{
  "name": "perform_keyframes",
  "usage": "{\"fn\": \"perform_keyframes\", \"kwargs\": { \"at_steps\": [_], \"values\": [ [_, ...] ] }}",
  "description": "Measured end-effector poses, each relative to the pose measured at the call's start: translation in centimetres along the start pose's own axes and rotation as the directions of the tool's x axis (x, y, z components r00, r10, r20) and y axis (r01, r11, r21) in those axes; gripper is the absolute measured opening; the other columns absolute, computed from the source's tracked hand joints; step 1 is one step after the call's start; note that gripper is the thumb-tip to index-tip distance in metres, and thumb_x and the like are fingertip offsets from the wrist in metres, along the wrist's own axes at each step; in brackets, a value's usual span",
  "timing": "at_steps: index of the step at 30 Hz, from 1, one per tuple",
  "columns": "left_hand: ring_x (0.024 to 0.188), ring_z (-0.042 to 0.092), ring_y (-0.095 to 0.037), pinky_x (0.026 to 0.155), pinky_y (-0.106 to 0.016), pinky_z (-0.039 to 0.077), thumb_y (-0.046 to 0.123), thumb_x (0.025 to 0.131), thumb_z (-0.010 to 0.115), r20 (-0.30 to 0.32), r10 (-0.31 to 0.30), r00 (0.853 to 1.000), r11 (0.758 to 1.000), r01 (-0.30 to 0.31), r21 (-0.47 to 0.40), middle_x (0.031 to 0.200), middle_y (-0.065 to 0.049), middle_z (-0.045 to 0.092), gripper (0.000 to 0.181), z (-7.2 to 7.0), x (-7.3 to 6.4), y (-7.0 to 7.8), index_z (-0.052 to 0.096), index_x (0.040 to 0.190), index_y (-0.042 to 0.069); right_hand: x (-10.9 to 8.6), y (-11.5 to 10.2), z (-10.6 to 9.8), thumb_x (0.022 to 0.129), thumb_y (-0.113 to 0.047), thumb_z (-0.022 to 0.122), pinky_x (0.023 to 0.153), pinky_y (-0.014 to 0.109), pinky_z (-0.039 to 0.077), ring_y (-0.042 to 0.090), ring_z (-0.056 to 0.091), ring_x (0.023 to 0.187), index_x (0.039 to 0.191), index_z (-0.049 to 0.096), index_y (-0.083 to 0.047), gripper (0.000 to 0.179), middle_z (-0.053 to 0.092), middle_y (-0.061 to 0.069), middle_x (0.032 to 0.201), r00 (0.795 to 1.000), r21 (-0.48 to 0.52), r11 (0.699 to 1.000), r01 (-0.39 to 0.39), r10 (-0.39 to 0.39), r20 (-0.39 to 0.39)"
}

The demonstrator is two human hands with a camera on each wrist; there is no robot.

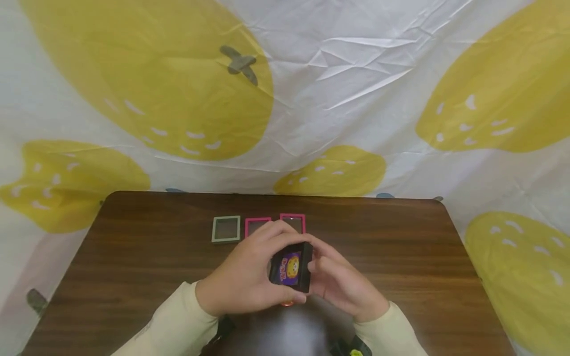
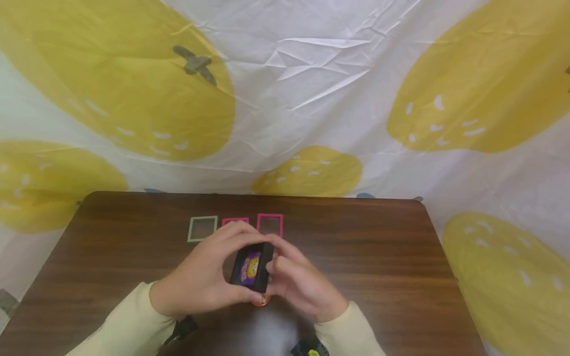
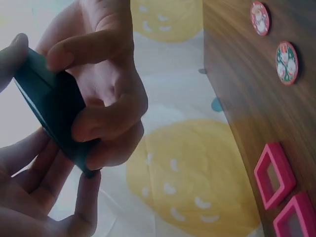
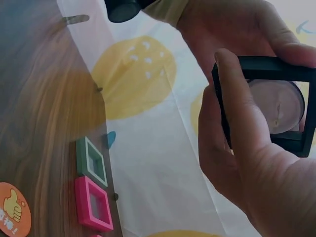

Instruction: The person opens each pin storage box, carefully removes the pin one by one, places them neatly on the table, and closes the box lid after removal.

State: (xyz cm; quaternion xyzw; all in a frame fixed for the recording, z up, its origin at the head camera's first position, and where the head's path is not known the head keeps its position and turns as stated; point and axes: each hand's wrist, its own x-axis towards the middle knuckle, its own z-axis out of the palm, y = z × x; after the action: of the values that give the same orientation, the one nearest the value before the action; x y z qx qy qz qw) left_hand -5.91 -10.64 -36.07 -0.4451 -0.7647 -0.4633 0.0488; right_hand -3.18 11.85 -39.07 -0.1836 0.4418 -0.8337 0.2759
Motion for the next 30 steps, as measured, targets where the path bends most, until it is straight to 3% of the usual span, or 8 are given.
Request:
{"fn": "perform_keyframes", "kwargs": {
  "at_steps": [3,10,20,26,30],
  "values": [
    [0.114,0.060,-0.014,0.098,-0.037,0.053,0.028,0.072,0.104,-0.026,-0.010,1.000,0.999,0.009,-0.033,0.124,0.007,0.063,0.075,-0.2,0.1,0.1,0.071,0.138,0.013,0.0,0.0,0.0,0.098,-0.001,0.038,0.087,0.036,0.062,0.026,0.064,0.110,0.150,0.051,-0.009,0.053,0.056,0.016,0.135,1.000,0.009,1.000,0.011,-0.011,0.003],
    [0.115,0.061,-0.016,0.099,-0.036,0.053,0.027,0.072,0.104,-0.022,0.001,1.000,0.999,-0.002,-0.044,0.124,0.007,0.063,0.074,-0.4,0.4,0.1,0.072,0.137,0.013,-0.2,-0.3,-0.1,0.097,0.000,0.037,0.087,0.036,0.062,0.024,0.065,0.109,0.148,0.051,-0.006,0.054,0.056,0.016,0.134,0.999,-0.001,0.999,0.037,-0.037,0.000],
    [0.120,0.061,-0.017,0.106,-0.040,0.051,0.025,0.070,0.105,-0.040,-0.065,0.997,0.995,0.062,-0.075,0.128,0.006,0.063,0.080,-0.5,0.1,-0.1,0.069,0.140,0.012,-0.2,-0.5,-0.3,0.098,0.002,0.033,0.087,0.037,0.062,0.024,0.068,0.106,0.148,0.055,-0.012,0.056,0.059,0.011,0.132,0.999,0.041,0.999,0.035,-0.036,0.013],
    [0.124,0.060,-0.018,0.106,-0.041,0.053,0.021,0.071,0.105,-0.063,-0.191,0.980,0.963,0.175,-0.204,0.133,0.008,0.062,0.083,-1.0,-0.3,-0.3,0.067,0.145,0.020,-0.1,-0.6,-0.7,0.108,-0.003,0.026,0.096,0.051,0.061,0.030,0.070,0.115,0.148,0.058,-0.016,0.053,0.061,0.015,0.141,0.997,0.065,0.996,0.064,-0.067,0.042],
    [0.125,0.060,-0.023,0.107,-0.044,0.054,0.013,0.072,0.104,-0.092,-0.233,0.968,0.930,0.194,-0.313,0.135,0.002,0.063,0.082,-1.2,-0.5,-0.5,0.067,0.145,0.021,0.0,-0.7,-1.0,0.108,-0.003,0.023,0.101,0.058,0.057,0.034,0.068,0.121,0.153,0.052,-0.009,0.054,0.060,0.020,0.144,0.993,0.103,0.992,0.078,-0.086,0.081]
  ]
}}
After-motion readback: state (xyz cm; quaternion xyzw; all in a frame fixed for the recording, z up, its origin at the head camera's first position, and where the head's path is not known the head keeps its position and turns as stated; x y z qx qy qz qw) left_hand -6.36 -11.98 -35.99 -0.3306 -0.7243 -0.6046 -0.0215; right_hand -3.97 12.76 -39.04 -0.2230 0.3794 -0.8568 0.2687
